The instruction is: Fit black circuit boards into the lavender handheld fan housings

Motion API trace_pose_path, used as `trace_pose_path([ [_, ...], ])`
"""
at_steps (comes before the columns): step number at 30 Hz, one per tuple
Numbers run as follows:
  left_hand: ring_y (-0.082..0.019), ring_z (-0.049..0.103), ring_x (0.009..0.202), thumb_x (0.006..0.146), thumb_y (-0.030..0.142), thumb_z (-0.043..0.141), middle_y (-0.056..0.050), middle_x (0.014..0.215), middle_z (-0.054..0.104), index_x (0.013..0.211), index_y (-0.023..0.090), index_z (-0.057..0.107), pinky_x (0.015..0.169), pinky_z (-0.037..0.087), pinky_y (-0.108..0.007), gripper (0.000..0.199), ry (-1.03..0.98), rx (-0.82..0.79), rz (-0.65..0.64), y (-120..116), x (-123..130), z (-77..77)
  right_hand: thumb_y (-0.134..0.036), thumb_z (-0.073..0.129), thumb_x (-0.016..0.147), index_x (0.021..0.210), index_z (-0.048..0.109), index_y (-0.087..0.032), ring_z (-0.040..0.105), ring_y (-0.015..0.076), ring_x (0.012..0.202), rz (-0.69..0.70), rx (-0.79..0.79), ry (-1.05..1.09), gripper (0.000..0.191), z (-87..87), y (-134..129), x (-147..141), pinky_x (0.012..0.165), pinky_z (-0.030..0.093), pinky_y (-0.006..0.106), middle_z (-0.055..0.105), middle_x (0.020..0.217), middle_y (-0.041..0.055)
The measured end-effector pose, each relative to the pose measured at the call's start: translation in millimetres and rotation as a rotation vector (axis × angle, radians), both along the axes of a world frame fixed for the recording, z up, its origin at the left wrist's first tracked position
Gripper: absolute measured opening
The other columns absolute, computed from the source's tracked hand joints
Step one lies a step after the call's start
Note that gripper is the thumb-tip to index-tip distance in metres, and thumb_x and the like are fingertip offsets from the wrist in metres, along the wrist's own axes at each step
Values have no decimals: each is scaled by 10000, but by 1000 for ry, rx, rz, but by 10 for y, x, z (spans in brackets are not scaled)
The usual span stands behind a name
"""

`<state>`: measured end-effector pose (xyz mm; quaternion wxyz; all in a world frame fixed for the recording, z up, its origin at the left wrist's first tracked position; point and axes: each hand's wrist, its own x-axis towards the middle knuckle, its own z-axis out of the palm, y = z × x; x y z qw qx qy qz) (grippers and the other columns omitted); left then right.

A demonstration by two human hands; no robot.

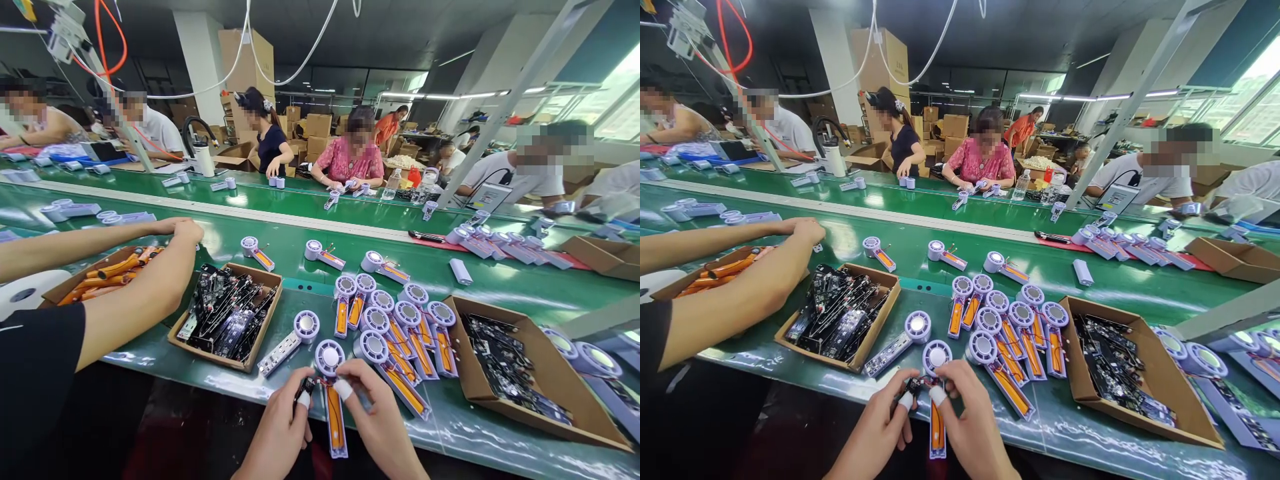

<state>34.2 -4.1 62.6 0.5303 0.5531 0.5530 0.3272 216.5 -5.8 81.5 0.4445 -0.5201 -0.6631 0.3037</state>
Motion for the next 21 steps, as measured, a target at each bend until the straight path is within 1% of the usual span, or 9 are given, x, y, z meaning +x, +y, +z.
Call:
trace_pose_path([
  [3, -114, 575, 480, 916, 217, 377, 34, 689, 598, 1272, 224, 505, 527, 504, -240, 379, 31, -23, -105, -3, 23, 36, -99, 484, 863, 1138, 589, -245, 607, 219, 862, 31, 135, -257, 329, 9, -42, -81, 741, 543, 334, 593, 998, 76],
  [5, -114, 574, 479, 930, 217, 349, 38, 666, 591, 1268, 216, 500, 529, 502, -236, 370, 39, -15, -119, -3, 36, 39, -59, 452, 856, 1173, 586, -248, 596, 235, 866, 33, 170, -374, 393, -55, -52, -128, 727, 539, 361, 579, 994, 86],
  [7, -110, 588, 479, 930, 214, 342, 20, 731, 621, 1255, 224, 510, 544, 518, -246, 367, 54, -10, -106, -2, 40, 31, -58, 419, 891, 1153, 599, -244, 587, 232, 864, 16, 160, -376, 368, -137, -44, -150, 727, 528, 363, 563, 984, 87],
  [10, -128, 631, 525, 913, 197, 359, -29, 877, 681, 1239, 237, 556, 627, 563, -293, 383, 127, 33, -76, 2, 26, 36, -101, 414, 944, 1071, 618, -242, 590, 203, 883, 21, 67, -187, 279, -194, -15, -132, 764, 513, 321, 552, 977, 67],
  [11, -151, 666, 596, 903, 186, 371, -52, 939, 700, 1230, 238, 580, 681, 574, -315, 392, 163, 71, -71, 3, 19, 50, -118, 425, 953, 1049, 621, -245, 592, 192, 886, 41, 26, -123, 253, -185, -5, -118, 774, 508, 303, 555, 974, 57],
  [13, -213, 706, 854, 877, 149, 387, -85, 1101, 707, 1216, 239, 621, 840, 560, -366, 422, 242, 168, -76, 5, 8, 92, -142, 443, 962, 1020, 626, -250, 592, 179, 881, 94, -35, -56, 220, -134, 7, -90, 775, 498, 280, 561, 961, 41],
  [15, -252, 652, 1076, 854, 104, 382, -88, 1200, 681, 1223, 248, 632, 955, 510, -405, 468, 333, 249, -110, 4, 6, 139, -157, 449, 965, 1003, 626, -243, 590, 179, 882, 119, -54, -48, 200, -75, 12, -72, 780, 489, 280, 564, 959, 38],
  [17, -261, 648, 1073, 849, 70, 353, -96, 1158, 678, 1246, 262, 621, 926, 520, -419, 516, 442, 288, -178, -1, 12, 172, -174, 451, 969, 972, 617, -233, 585, 178, 857, 115, -55, -55, 176, -39, 13, -70, 759, 483, 279, 565, 937, 35],
  [21, -263, 682, 846, 849, 40, 317, -103, 1000, 651, 1263, 287, 609, 723, 561, -403, 563, 611, 349, -309, -11, 20, 190, -188, 456, 971, 914, 579, -228, 571, 178, 820, 90, -32, -87, 141, -55, 13, -97, 731, 474, 284, 561, 889, 25],
])
